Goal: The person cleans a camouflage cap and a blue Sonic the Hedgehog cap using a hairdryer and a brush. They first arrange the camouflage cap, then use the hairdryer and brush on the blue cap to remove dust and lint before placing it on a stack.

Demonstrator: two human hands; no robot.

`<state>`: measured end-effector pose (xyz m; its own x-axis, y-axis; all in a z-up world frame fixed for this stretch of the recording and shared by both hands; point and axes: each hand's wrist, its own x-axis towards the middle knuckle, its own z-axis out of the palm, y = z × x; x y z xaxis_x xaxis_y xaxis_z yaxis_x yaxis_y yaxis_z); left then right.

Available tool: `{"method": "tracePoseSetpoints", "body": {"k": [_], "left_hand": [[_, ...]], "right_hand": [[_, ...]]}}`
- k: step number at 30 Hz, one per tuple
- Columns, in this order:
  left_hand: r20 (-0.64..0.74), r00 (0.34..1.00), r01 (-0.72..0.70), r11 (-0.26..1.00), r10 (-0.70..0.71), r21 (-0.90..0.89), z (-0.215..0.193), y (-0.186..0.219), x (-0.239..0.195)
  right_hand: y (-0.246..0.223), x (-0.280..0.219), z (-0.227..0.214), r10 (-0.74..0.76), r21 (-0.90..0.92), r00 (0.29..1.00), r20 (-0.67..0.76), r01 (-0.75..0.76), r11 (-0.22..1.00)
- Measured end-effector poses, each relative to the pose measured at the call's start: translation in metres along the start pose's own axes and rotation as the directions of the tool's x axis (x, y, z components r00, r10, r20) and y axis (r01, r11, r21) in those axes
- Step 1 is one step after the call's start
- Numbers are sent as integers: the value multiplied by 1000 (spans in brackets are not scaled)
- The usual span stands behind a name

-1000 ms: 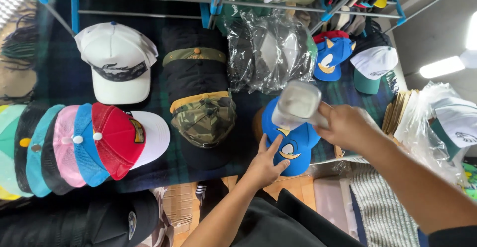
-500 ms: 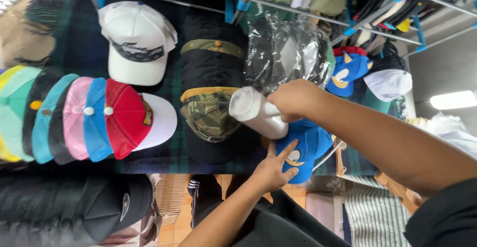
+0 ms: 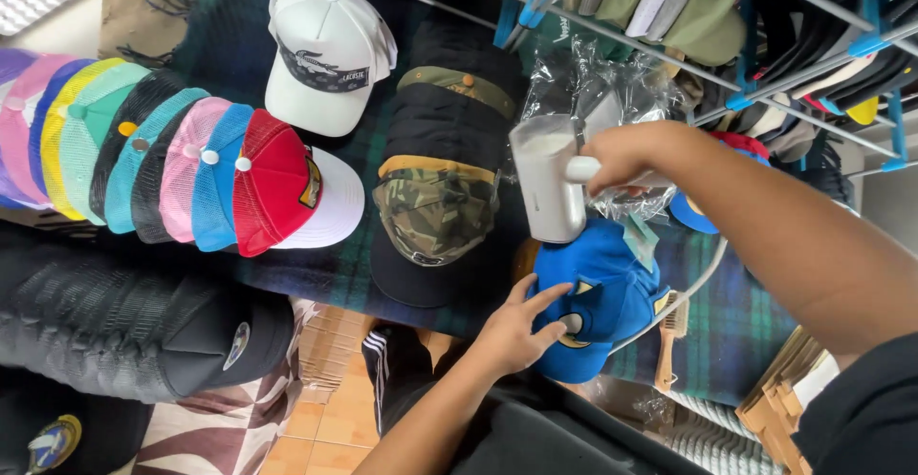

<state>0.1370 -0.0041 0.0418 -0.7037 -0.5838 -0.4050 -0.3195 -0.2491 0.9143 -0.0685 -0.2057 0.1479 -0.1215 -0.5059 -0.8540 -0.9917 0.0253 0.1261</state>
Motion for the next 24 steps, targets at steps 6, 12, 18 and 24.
{"method": "tracePoseSetpoints", "body": {"k": [6, 12, 18, 24], "left_hand": [[-109, 993, 36, 994, -48, -107, 8, -10, 15], [-304, 952, -31, 979, -33, -203, 18, -24, 30], [-344, 910, 143, 955, -230, -260, 23, -22, 45], [-393, 867, 222, 943, -307, -248, 31, -33, 58]], "right_hand": [[54, -28, -3, -32, 138, 999, -11, 34, 990], [108, -47, 11, 63, 270, 998, -12, -58, 961], [155, -51, 49, 128, 496, 991, 28, -125, 859], [198, -37, 107, 123, 772, 991, 54, -120, 624]]}}
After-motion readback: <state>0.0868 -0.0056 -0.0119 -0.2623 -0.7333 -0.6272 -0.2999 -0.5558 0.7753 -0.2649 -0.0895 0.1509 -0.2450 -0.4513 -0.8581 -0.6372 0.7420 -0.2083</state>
